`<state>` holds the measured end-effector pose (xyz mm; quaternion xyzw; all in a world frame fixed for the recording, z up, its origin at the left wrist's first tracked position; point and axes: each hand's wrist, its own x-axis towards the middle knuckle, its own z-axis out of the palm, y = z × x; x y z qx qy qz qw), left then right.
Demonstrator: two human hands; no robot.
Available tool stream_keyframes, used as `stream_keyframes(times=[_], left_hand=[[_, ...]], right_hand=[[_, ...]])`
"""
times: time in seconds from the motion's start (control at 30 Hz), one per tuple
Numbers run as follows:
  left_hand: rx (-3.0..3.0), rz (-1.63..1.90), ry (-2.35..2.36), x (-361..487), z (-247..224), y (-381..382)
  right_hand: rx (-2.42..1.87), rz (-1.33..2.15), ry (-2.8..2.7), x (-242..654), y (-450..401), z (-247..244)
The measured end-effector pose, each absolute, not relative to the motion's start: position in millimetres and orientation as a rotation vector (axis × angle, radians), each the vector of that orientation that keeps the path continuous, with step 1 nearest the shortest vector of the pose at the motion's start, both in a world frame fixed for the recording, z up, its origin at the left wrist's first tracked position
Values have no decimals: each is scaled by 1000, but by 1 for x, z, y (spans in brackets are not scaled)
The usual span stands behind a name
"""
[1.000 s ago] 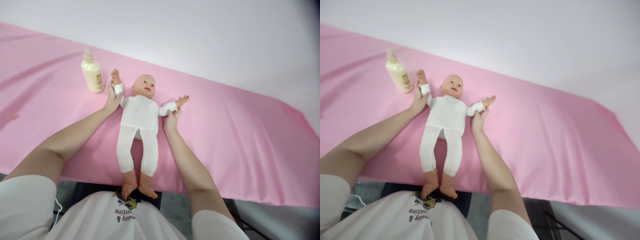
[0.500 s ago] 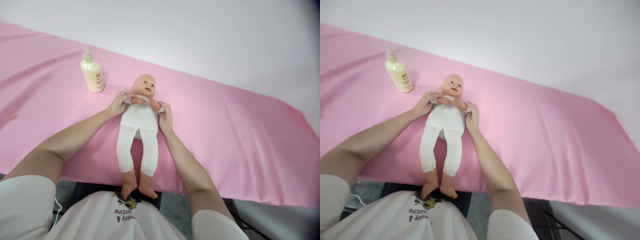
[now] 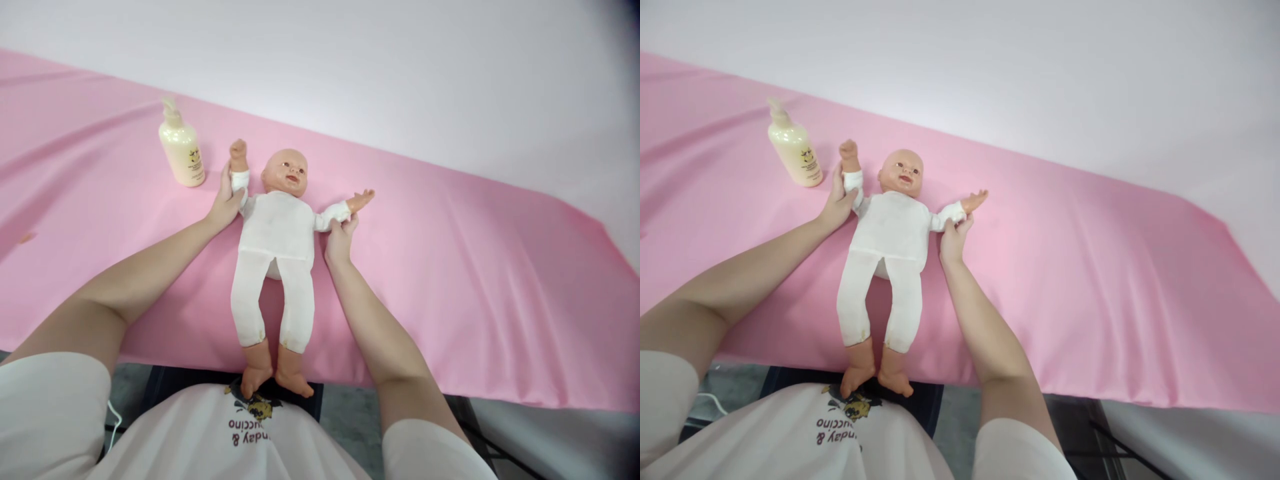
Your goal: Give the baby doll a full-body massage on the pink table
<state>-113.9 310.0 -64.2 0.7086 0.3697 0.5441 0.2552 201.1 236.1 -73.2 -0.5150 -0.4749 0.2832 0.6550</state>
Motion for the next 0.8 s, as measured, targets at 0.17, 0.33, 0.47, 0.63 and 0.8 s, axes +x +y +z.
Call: stream_keyframes(times=[0.17, 0.33, 0.47, 0.63, 0.8], left_hand=[[1793, 1518, 1026, -118, -75, 323], [2121, 1457, 885, -111, -56, 302], [2423, 1300, 781, -106, -41, 286], [2492, 1271, 769, -103, -37, 280], [2245, 1463, 918, -105, -52, 289]], right_hand=[[-1168, 627, -1084, 200, 235, -73], [-1140, 544, -1290, 193, 228, -67], [-1136, 447, -1483, 189, 220, -59], [-1134, 429, -1567, 184, 216, -54], [-1113, 477, -1358, 183, 220, -58]])
